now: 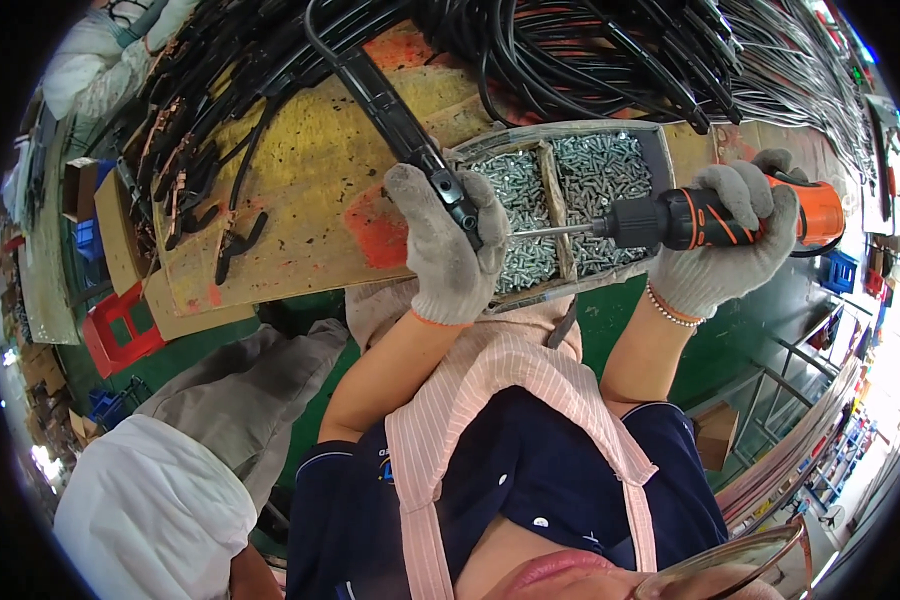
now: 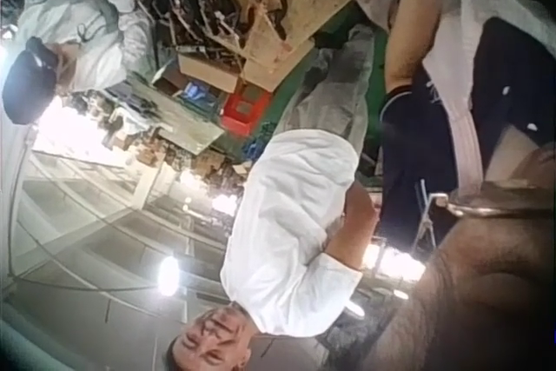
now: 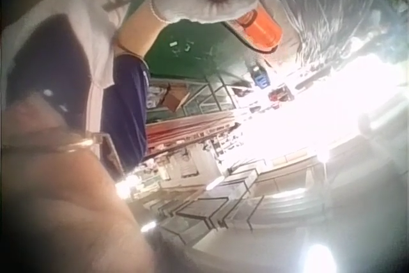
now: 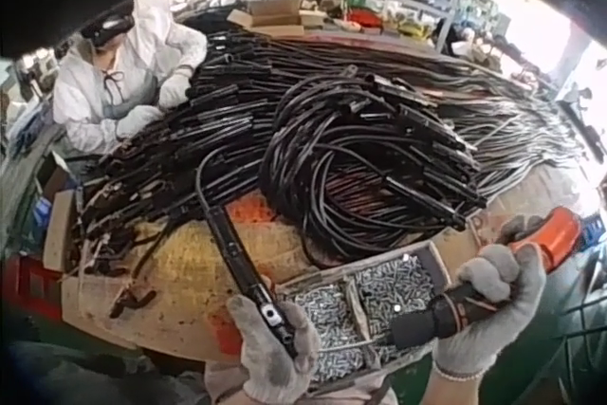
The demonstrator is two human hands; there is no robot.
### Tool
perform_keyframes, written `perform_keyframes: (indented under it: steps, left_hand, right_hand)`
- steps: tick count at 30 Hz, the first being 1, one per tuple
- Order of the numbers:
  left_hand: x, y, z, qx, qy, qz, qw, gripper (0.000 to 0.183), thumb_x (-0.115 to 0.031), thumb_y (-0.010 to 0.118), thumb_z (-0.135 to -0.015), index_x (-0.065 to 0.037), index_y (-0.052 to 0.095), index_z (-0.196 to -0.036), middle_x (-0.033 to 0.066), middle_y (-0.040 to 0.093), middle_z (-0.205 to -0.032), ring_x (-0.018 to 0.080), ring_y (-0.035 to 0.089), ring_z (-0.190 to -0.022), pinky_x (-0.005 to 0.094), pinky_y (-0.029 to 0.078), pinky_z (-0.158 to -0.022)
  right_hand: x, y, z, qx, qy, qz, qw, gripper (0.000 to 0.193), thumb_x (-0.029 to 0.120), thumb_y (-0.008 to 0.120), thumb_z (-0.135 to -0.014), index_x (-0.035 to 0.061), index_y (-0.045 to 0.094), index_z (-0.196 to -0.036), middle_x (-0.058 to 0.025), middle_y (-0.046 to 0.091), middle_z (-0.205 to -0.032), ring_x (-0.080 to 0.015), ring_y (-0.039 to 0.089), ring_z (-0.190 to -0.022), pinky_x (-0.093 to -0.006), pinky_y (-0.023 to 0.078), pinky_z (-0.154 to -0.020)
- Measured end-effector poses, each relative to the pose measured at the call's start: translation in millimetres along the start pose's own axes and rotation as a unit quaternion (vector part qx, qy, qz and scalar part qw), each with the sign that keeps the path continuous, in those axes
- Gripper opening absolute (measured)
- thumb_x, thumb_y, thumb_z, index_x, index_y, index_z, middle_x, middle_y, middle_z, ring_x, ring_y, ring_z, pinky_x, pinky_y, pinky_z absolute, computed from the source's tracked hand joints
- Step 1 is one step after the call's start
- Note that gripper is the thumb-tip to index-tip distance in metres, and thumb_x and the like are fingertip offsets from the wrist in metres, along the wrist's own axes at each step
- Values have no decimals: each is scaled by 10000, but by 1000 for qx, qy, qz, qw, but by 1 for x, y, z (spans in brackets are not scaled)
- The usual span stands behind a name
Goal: The person fastens screws into plastic housings for wire harnesses using an electric screwdriver.
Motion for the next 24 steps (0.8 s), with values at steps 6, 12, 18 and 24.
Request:
perform_keyframes:
  steps: [6, 12, 18, 24]
  left_hand:
    - [2, -7, -4, 62, -13, 6, 998, 530, -628, 440, -903, -222, 485, -1241, 53, 516, -622, 122, 371, -337, 239, 303, -316]
    - [1, -3, -3, -13, -36, 16, 999, 575, -707, 413, -859, -172, 499, -1047, 29, 521, -587, 115, 395, -339, 233, 316, -312]
    - [2, -7, -4, -4, -36, 25, 999, 553, -662, 432, -888, -215, 478, -1213, 48, 551, -641, 128, 381, -329, 240, 308, -313]
    - [9, -12, -4, -59, -51, -25, 997, 580, -700, 449, -860, -152, 521, -1039, 21, 567, -661, 111, 412, -365, 227, 322, -340]
  right_hand:
    - [-25, -6, -2, -32, -36, 66, 997, 207, 67, 544, -903, 20, 506, -1101, 20, 363, -656, -64, 332, -562, -198, 357, -502]
    - [-38, -6, 5, -12, -57, 150, 987, 223, 50, 506, -901, 41, 470, -1121, 31, 309, -661, -61, 272, -543, -197, 291, -475]
    - [-34, 7, 15, 94, -93, 195, 972, 128, 31, 440, -901, -26, 474, -1010, -1, 274, -657, -78, 250, -546, -198, 238, -444]
    - [-34, 11, 18, 162, -126, 356, 912, 95, -17, 385, -881, -12, 412, -973, -43, 329, -652, -102, 293, -514, -196, 275, -391]
Point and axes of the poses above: each hand's wrist, its own z-axis away from the middle knuckle, its own y-axis out of the palm, x = y × z, the point moved 3 cm from there along -z, towards the middle knuckle
